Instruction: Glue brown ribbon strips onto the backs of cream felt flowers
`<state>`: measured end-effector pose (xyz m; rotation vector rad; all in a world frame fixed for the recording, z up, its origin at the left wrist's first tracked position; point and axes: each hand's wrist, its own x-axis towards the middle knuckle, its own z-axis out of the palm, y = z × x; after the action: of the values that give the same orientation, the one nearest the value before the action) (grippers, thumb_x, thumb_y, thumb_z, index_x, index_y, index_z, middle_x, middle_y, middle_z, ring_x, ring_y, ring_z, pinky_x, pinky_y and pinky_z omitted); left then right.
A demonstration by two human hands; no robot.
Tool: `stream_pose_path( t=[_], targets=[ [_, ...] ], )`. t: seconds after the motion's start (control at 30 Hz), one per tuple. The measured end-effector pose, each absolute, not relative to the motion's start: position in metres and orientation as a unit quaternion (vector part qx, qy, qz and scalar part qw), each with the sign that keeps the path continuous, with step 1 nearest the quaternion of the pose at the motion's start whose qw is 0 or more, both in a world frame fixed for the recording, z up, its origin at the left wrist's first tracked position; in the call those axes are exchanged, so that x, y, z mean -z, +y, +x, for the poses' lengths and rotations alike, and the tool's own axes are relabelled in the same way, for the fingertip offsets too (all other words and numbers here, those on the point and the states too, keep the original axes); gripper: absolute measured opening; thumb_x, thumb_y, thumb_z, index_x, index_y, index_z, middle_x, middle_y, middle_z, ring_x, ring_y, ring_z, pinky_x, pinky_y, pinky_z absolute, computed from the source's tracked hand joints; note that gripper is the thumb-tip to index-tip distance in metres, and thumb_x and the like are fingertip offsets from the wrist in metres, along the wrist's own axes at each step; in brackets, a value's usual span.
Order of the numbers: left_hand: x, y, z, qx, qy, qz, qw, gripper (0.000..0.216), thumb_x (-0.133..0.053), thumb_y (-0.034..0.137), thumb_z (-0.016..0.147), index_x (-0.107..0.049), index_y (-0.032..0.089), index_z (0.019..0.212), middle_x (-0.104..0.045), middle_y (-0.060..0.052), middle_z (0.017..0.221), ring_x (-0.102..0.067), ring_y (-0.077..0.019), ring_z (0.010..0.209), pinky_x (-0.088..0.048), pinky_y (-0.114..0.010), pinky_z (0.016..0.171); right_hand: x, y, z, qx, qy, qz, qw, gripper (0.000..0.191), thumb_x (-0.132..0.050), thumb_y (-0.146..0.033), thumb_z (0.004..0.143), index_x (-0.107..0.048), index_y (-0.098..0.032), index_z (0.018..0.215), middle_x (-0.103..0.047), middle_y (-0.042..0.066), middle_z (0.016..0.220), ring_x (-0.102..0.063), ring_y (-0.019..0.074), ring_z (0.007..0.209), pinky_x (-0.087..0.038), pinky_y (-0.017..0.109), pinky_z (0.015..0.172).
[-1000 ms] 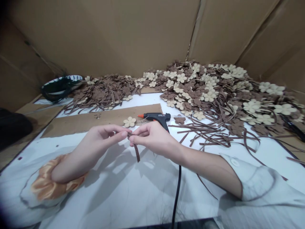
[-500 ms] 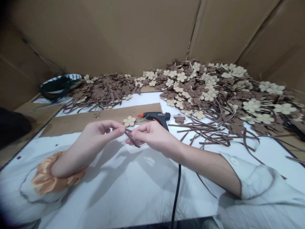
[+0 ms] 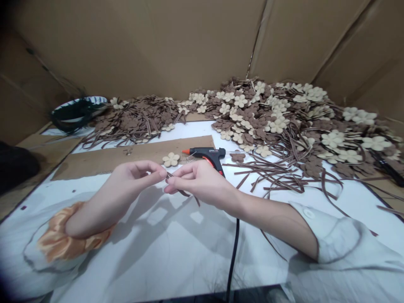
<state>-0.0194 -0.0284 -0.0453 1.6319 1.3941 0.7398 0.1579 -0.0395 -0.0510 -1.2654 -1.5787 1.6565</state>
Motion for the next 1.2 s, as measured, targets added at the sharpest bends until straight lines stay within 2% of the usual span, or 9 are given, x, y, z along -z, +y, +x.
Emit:
stream_pose_path(
  t=[0.27, 0.43, 0.57, 0.67, 0.73, 0.93, 1.2],
  targets=[
    [0.041, -0.027, -0.022, -0.255, 0.548, 0.671, 0.429, 0.029, -0.059, 0.048, 0.076, -0.071, 0.021, 0.076, -0.072, -0.001, 0.084, -0.063, -0.0197, 0.080, -0.042, -0.024, 0.065, 0.049, -0.039, 0.158, -0.601, -0.578, -0.483, 0.269, 0.021, -0.057, -0.031, 0.080, -0.068, -0.013, 0.079, -0.073, 0.005, 0.082, -0.032, 0.0027, 0.041, -0.021, 0.019, 0.036],
    [0.041, -0.027, -0.021, -0.233, 0.565, 0.678, 0.408, 0.032, -0.058, 0.049, 0.075, -0.068, 0.019, 0.068, -0.070, -0.001, 0.073, -0.060, -0.0170, 0.068, -0.039, -0.024, 0.058, 0.050, -0.039, 0.158, -0.611, -0.574, -0.478, 0.262, 0.021, -0.057, -0.030, 0.081, -0.069, -0.013, 0.083, -0.073, 0.005, 0.084, -0.040, 0.0039, 0.045, -0.027, 0.018, 0.038],
    [0.040, -0.025, -0.020, -0.262, 0.581, 0.663, 0.392, 0.023, -0.060, 0.039, 0.074, -0.068, 0.019, 0.065, -0.069, 0.001, 0.069, -0.058, -0.0149, 0.066, -0.039, -0.023, 0.060, 0.055, -0.035, 0.158, -0.637, -0.554, -0.459, 0.275, 0.018, -0.057, -0.024, 0.081, -0.070, -0.012, 0.078, -0.073, 0.006, 0.083, -0.056, 0.0068, 0.059, -0.041, 0.019, 0.056],
    [0.040, -0.021, -0.021, -0.289, 0.579, 0.655, 0.389, 0.020, -0.061, 0.035, 0.073, -0.068, 0.020, 0.064, -0.070, 0.001, 0.069, -0.058, -0.0146, 0.067, -0.041, -0.023, 0.063, 0.060, -0.031, 0.158, -0.671, -0.524, -0.440, 0.285, 0.017, -0.056, -0.021, 0.082, -0.070, -0.012, 0.078, -0.072, 0.006, 0.081, -0.064, 0.0111, 0.073, -0.046, 0.022, 0.070],
    [0.040, -0.020, -0.022, -0.297, 0.579, 0.651, 0.390, 0.019, -0.061, 0.035, 0.073, -0.069, 0.021, 0.064, -0.070, 0.001, 0.068, -0.058, -0.0145, 0.065, -0.042, -0.023, 0.063, 0.062, -0.029, 0.158, -0.690, -0.501, -0.434, 0.292, 0.016, -0.055, -0.019, 0.082, -0.069, -0.012, 0.078, -0.072, 0.006, 0.081, -0.066, 0.0119, 0.075, -0.048, 0.024, 0.073],
    [0.042, -0.018, -0.022, -0.314, 0.587, 0.633, 0.395, 0.016, -0.065, 0.033, 0.071, -0.068, 0.021, 0.062, -0.068, 0.001, 0.065, -0.057, -0.0132, 0.063, -0.043, -0.022, 0.062, 0.062, -0.027, 0.158, -0.729, -0.448, -0.420, 0.301, 0.019, -0.051, -0.012, 0.084, -0.070, -0.012, 0.082, -0.073, 0.007, 0.078, -0.068, 0.0108, 0.074, -0.050, 0.024, 0.078],
    [0.038, -0.020, -0.022, -0.335, 0.594, 0.621, 0.385, 0.016, -0.065, 0.034, 0.069, -0.068, 0.019, 0.063, -0.066, 0.002, 0.064, -0.055, -0.0117, 0.062, -0.040, -0.020, 0.059, 0.059, -0.026, 0.160, -0.745, -0.446, -0.406, 0.284, 0.019, -0.051, -0.016, 0.087, -0.069, -0.010, 0.083, -0.072, 0.007, 0.077, -0.068, 0.0111, 0.070, -0.052, 0.023, 0.070]
  ],
)
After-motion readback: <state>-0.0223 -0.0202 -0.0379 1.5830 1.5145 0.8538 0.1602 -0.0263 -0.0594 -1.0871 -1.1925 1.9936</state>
